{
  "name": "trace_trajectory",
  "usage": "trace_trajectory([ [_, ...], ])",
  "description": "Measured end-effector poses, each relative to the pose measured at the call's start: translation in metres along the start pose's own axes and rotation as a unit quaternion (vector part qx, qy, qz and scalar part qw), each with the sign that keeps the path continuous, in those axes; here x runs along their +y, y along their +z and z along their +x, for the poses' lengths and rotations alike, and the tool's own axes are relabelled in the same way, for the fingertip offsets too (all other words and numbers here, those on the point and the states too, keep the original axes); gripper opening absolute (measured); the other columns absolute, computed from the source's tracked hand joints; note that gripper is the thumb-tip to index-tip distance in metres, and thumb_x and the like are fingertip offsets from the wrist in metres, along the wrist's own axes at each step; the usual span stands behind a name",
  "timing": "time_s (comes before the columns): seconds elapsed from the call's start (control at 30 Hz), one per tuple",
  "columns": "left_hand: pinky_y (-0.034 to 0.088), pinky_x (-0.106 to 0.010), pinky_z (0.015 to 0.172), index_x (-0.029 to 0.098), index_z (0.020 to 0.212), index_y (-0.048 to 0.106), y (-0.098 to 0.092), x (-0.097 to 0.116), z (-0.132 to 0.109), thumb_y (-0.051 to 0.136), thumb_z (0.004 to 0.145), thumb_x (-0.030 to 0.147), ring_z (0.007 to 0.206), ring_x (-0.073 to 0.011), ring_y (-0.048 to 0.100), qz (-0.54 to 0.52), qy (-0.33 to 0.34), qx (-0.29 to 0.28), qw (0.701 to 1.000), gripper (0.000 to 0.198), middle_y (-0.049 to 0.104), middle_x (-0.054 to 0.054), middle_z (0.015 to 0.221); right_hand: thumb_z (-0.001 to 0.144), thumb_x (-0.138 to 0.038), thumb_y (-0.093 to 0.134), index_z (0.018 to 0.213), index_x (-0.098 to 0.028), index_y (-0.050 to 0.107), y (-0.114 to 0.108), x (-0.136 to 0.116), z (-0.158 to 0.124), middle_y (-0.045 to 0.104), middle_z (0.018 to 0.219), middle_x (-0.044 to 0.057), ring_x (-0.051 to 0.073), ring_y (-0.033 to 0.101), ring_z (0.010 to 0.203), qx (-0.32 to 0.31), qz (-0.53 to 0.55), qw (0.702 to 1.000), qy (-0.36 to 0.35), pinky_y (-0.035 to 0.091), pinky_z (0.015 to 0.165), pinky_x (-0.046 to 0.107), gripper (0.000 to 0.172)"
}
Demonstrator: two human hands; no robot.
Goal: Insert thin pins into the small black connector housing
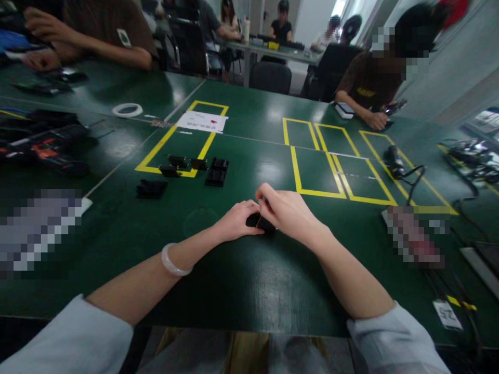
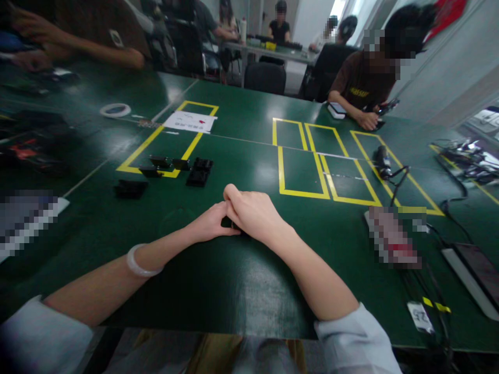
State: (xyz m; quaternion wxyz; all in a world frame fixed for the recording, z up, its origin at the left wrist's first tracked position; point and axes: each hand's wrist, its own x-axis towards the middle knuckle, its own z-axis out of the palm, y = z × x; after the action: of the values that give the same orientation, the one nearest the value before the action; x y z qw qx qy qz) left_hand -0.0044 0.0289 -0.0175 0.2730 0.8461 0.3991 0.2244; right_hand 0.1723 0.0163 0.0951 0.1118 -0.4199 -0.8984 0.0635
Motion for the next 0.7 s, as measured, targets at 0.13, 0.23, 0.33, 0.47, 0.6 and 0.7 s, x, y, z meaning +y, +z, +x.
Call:
trace_trajectory([
  [0.13, 0.043, -0.043, 0.098, 0.019, 0.106, 0.063, -0.0009, 0.0009, 0.0006, 0.078, 0.074, 0.04, 0.113, -0.0288, 0.056, -0.001, 0.001, 0.0, 1.0, 0.041, 0.063, -0.007, 0.116, 0.096, -0.027, 0.034, 0.103, -0.018, 0.054, 0.0006, 0.0003, 0.001, 0.067, 0.076, 0.002, 0.012, 0.054, 0.06, -0.001, -0.003, 1.0, 0.001, 0.024, 0.056, 0.024, 0.023],
  [0.23, 0.042, -0.043, 0.098, 0.02, 0.104, 0.063, -0.0009, 0.0009, 0.0006, 0.077, 0.074, 0.04, 0.113, -0.0291, 0.056, -0.001, 0.001, 0.003, 1.0, 0.039, 0.063, -0.006, 0.116, 0.096, -0.027, 0.033, 0.103, -0.018, 0.053, 0.0008, 0.0011, 0.0013, 0.068, 0.077, 0.002, 0.012, 0.054, 0.061, 0.003, -0.004, 1.0, 0.002, 0.024, 0.056, 0.024, 0.023],
  [0.33, 0.042, -0.043, 0.099, 0.02, 0.104, 0.064, -0.0006, 0.0007, 0.0004, 0.077, 0.074, 0.041, 0.114, -0.0292, 0.055, 0.001, 0.003, 0.003, 1.0, 0.039, 0.062, -0.007, 0.117, 0.096, -0.027, 0.034, 0.103, -0.018, 0.053, 0.0008, 0.0017, 0.0014, 0.068, 0.077, 0.001, 0.012, 0.055, 0.061, 0.0, -0.006, 1.0, 0.003, 0.024, 0.056, 0.024, 0.023],
  [0.47, 0.043, -0.042, 0.097, 0.019, 0.105, 0.064, -0.0007, 0.001, 0.0001, 0.077, 0.074, 0.04, 0.112, -0.0291, 0.056, 0.004, 0.0, 0.006, 1.0, 0.04, 0.062, -0.007, 0.115, 0.097, -0.029, 0.033, 0.105, -0.018, 0.053, 0.0008, 0.0012, 0.0013, 0.068, 0.077, 0.001, 0.012, 0.058, 0.061, -0.005, -0.022, 1.0, 0.003, 0.024, 0.055, 0.024, 0.024],
  [0.6, 0.045, -0.041, 0.092, 0.02, 0.107, 0.065, -0.002, 0.002, 0.0001, 0.076, 0.075, 0.04, 0.106, -0.0283, 0.058, 0.006, -0.002, 0.002, 1.0, 0.039, 0.063, -0.005, 0.111, 0.099, -0.039, 0.033, 0.102, -0.019, 0.056, -0.0015, 0.0001, 0.0, 0.068, 0.071, 0.002, 0.015, 0.06, 0.06, -0.013, -0.094, 0.995, 0.008, 0.02, 0.054, 0.027, 0.03],
  [0.7, 0.045, -0.04, 0.09, 0.021, 0.105, 0.065, -0.0024, 0.0018, 0.0003, 0.075, 0.076, 0.041, 0.103, -0.0277, 0.058, 0.005, -0.001, 0.0, 1.0, 0.037, 0.063, -0.005, 0.108, 0.099, -0.041, 0.033, 0.098, -0.02, 0.057, -0.004, -0.0005, -0.0018, 0.069, 0.07, 0.003, 0.017, 0.061, 0.061, -0.022, -0.125, 0.992, 0.011, 0.018, 0.054, 0.028, 0.032],
])
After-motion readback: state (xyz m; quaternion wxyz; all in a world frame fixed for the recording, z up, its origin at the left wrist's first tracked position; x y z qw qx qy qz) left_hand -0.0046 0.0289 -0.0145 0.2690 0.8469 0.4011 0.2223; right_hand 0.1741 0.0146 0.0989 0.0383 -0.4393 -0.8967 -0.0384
